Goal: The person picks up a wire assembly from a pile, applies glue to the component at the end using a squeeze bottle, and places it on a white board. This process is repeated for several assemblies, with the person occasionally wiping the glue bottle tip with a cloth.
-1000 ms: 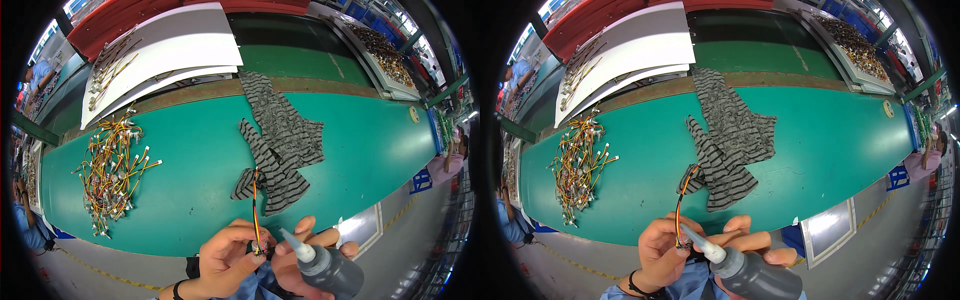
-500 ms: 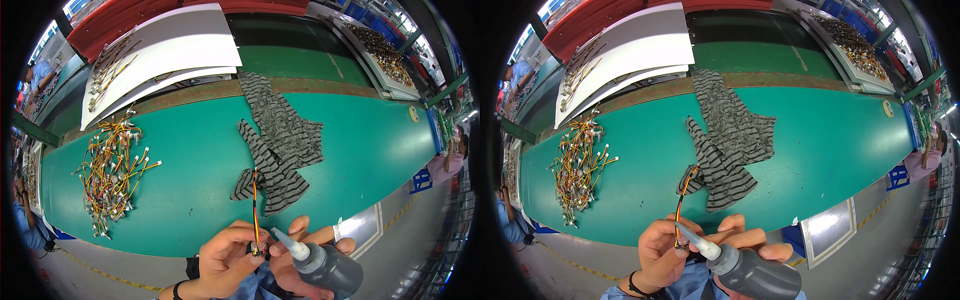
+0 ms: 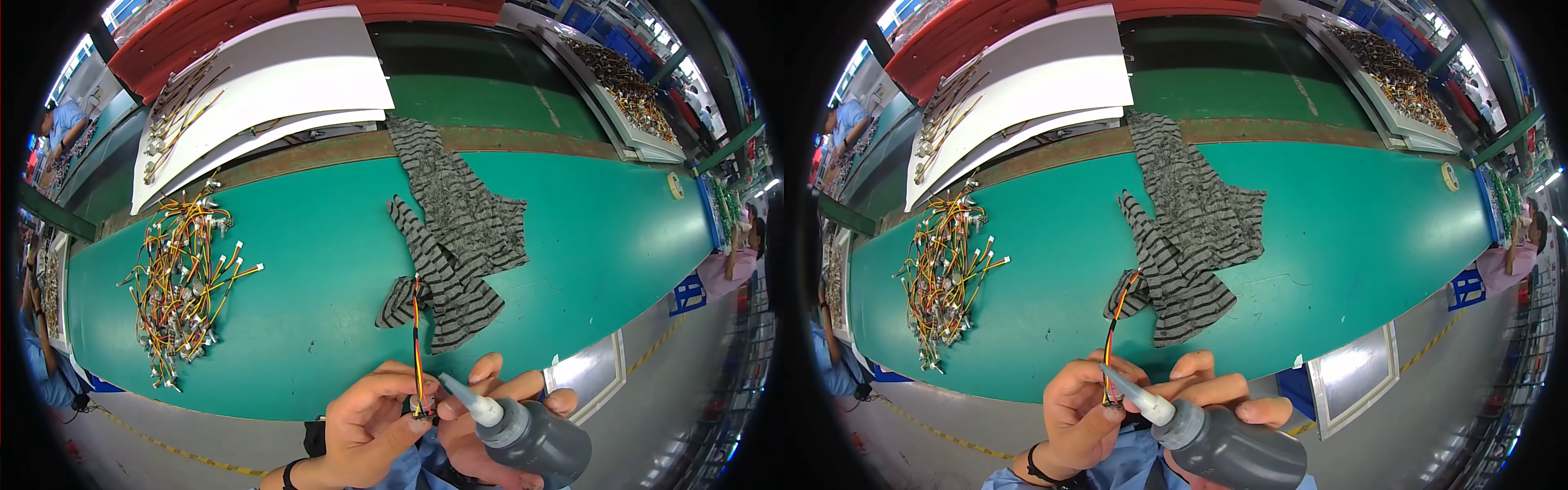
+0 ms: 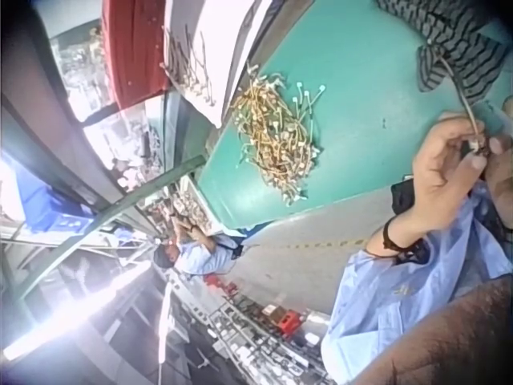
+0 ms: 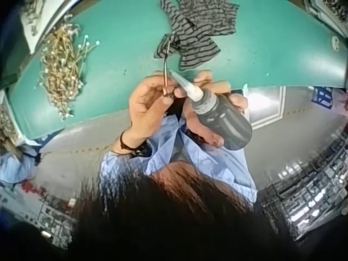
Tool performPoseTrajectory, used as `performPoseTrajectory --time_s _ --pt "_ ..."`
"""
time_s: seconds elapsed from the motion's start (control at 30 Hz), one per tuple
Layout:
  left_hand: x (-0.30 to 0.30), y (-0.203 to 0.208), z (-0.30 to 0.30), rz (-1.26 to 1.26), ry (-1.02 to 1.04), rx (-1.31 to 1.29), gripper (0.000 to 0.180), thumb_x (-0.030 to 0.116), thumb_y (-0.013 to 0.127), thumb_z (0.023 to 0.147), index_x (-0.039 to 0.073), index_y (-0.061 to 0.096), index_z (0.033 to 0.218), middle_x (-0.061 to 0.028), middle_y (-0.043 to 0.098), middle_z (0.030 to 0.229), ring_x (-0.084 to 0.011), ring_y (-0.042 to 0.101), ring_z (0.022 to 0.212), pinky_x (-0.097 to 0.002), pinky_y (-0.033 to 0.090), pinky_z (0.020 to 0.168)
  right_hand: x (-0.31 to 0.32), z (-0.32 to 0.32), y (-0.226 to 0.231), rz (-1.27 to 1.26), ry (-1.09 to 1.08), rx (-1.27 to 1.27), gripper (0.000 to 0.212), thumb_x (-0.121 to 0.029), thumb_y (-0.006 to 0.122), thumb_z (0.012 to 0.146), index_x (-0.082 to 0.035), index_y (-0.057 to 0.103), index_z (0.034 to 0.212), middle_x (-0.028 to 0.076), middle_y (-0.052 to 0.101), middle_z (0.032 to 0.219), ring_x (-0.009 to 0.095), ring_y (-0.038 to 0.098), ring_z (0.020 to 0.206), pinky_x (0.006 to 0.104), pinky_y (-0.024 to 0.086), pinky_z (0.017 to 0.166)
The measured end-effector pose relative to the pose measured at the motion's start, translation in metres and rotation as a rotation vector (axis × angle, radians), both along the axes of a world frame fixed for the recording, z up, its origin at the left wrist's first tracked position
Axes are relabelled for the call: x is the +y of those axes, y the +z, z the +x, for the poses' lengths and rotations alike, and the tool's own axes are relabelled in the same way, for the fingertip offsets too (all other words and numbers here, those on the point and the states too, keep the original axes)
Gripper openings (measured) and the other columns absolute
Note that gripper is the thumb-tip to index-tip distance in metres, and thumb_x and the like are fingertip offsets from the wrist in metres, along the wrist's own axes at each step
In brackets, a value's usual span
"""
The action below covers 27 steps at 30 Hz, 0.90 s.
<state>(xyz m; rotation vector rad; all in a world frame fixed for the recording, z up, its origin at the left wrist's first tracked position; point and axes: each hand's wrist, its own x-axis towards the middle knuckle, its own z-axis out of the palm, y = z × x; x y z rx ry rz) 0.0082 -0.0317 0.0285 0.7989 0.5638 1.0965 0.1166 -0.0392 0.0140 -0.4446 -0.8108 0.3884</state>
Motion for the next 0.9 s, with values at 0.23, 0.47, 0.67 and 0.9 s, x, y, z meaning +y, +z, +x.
performPoseTrajectory --time_s 0.23,0.47,0.67,0.9 --pt "0.0 0.004 -0.001 -0.011 -0.023 0.027 0.028 -0.004 0.055 0.08 -0.004 0.052 0.108 -0.0221 0.057 0.104 -0.0246 0.059 0.09 -0.039 0.05 0.083 -0.005 0.005 0.004 -0.061 0.033 0.013 0.071 -0.05 0.066 0.083 -0.006 0.036 0.131 0.018 0.057 0.091 0.032 0.062 0.078 0.049 0.04 0.089" --pt "0.0 -0.001 -0.001 -0.002 -0.01 0.003 0.028 -0.003 0.055 0.08 -0.004 0.052 0.108 -0.0215 0.057 0.105 -0.0244 0.059 0.09 -0.0386 0.05 0.082 -0.006 0.003 0.004 -0.074 0.023 0.015 0.071 -0.049 0.067 0.083 -0.006 0.035 0.13 0.019 0.058 0.089 0.033 0.062 0.08 0.0479 0.04 0.09" --pt "-0.001 -0.001 0.002 -0.033 0.014 -0.01 0.029 -0.002 0.056 0.081 -0.004 0.053 0.109 -0.0196 0.057 0.104 -0.0257 0.059 0.09 -0.04 0.05 0.083 -0.005 0.002 0.003 -0.114 0.01 -0.032 0.068 -0.049 0.065 0.084 -0.006 0.036 0.129 0.019 0.058 0.089 0.033 0.061 0.082 0.0466 0.039 0.091" --pt "0.006 0.007 -0.001 0.033 0.03 0.015 0.026 -0.003 0.056 0.082 -0.004 0.056 0.107 -0.0184 0.058 0.099 -0.0251 0.059 0.088 -0.0394 0.049 0.082 -0.026 0.014 0.017 -0.594 -0.032 0.003 0.053 -0.036 0.064 0.089 -0.001 0.042 0.122 0.016 0.061 0.094 0.025 0.06 0.081 0.0406 0.045 0.084"
